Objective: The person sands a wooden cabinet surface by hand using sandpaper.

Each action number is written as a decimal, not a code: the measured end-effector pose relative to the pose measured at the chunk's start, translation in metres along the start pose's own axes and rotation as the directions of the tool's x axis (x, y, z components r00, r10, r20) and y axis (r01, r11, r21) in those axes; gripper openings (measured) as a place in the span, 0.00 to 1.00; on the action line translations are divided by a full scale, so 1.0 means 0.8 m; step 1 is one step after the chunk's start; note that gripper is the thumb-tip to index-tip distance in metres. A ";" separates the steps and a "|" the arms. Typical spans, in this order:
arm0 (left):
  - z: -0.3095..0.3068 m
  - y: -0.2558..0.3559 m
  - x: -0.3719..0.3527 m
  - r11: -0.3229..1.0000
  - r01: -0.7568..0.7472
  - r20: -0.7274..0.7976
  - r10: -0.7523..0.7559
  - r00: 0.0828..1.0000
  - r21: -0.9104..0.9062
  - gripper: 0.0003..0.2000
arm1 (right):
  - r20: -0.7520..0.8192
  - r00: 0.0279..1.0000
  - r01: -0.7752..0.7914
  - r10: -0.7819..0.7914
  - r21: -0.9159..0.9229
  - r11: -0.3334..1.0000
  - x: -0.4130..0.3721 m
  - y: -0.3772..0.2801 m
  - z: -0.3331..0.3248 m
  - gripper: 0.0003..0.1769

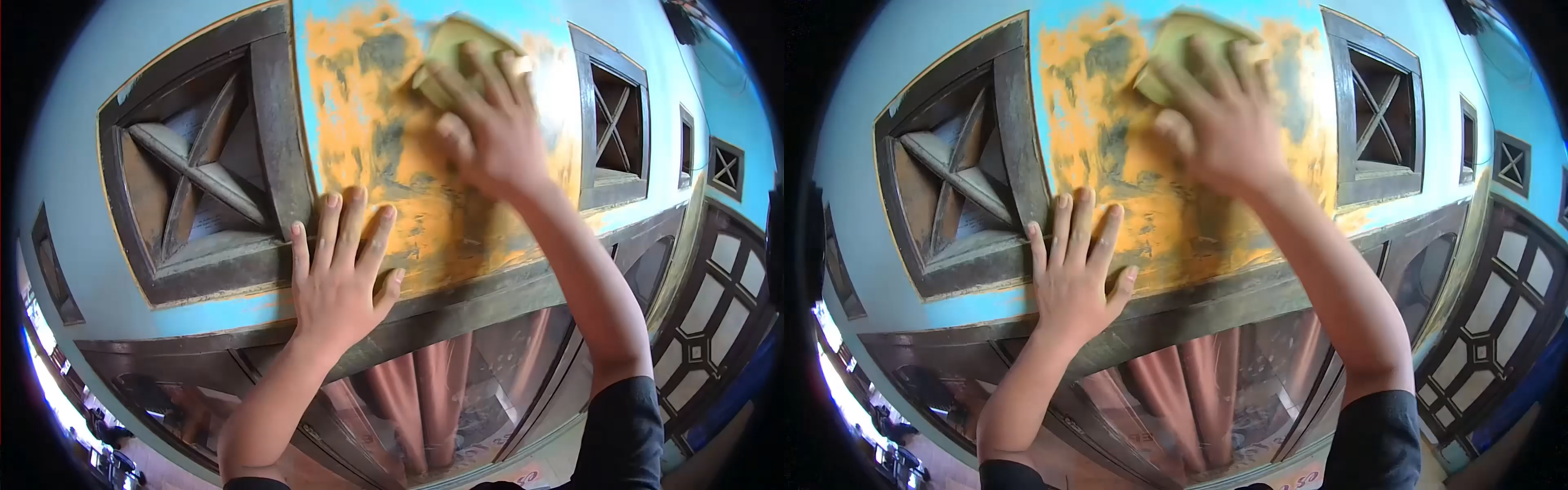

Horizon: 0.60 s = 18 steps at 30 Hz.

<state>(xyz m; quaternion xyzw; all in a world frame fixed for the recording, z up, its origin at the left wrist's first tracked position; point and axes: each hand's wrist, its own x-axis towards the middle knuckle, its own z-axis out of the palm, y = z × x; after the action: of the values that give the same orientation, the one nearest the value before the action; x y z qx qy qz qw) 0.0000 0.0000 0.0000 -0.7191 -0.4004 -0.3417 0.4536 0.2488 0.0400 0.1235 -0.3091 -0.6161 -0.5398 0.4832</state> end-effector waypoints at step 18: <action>-0.024 -0.007 0.225 0.977 0.041 -0.362 0.039 0.931 0.211 0.32 | 0.059 0.989 0.122 -0.134 0.177 0.977 -0.032 0.109 -0.047 0.32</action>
<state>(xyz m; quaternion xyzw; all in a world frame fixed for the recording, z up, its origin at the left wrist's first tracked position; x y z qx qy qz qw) 0.0727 0.0316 0.1631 -0.5897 -0.3442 -0.4239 0.5951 0.3464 0.0269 0.1301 -0.2446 -0.6959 -0.5030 0.4504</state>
